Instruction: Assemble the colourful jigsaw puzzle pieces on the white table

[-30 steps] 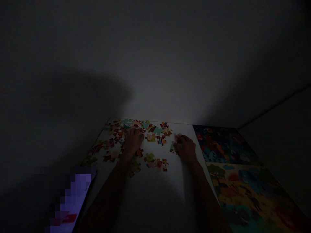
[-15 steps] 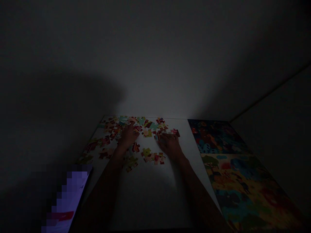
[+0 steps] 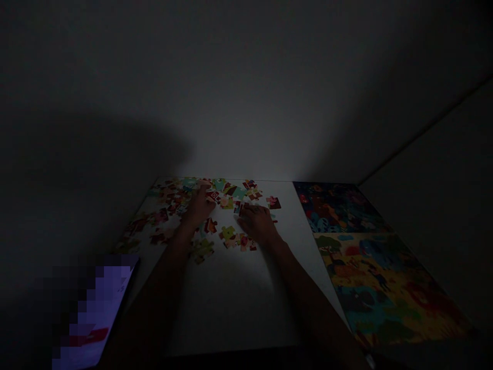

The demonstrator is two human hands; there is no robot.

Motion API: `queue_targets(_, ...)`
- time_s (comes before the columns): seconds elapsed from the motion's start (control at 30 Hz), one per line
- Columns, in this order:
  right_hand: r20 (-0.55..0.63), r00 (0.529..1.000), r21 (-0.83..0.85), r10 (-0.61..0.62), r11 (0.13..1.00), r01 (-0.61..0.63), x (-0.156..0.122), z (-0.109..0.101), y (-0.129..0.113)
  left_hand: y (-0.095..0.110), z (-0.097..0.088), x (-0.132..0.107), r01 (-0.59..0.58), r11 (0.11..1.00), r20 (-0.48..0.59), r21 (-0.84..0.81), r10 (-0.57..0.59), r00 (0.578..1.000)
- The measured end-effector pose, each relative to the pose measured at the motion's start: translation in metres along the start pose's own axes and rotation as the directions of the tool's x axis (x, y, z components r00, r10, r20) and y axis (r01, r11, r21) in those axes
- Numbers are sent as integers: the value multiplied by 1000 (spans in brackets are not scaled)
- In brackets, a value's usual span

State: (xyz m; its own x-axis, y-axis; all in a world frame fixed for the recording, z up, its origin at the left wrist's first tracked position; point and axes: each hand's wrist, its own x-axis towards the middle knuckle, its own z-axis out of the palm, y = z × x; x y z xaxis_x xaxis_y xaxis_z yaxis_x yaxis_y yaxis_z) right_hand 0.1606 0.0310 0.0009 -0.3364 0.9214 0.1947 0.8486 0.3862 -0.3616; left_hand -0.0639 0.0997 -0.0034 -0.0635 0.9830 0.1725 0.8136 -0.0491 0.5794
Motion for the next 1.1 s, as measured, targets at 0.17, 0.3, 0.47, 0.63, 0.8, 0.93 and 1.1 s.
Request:
queue_targets(0.17, 44, 997, 25, -63, 998, 62, 0, 3, -11, 2, -5, 3, -69, 980, -115, -187, 48, 992)
queue_targets(0.3, 60, 992, 55, -113, 992, 110, -2, 8, -21, 13, -4, 1, -120, 957, -175, -266, 74, 982)
queue_targets(0.47, 52, 977, 116, -208, 973, 201, -4, 13, -30, 30, 12, -11, -124, 916, -54, -382, 112, 992)
queue_targets(0.63, -25, 963, 232, -269, 935, 267, 2, 11, -21, 35, 27, -16, -170, 883, 64, -438, 220, 973)
queue_targets(0.8, -302, 952, 260, 54, 965, 27, 4, -1, 20, 36, 33, -19, -239, 909, 141, -340, 301, 943)
queue_targets(0.93, -374, 896, 255, 238, 956, -147, 0, -9, 51, 38, 34, -22, -375, 917, 150, -135, 393, 907)
queue_targets(1.1, -326, 893, 210, 311, 945, -252, -1, -10, 66, 39, 33, -24, -491, 871, 191, 24, 478, 857)
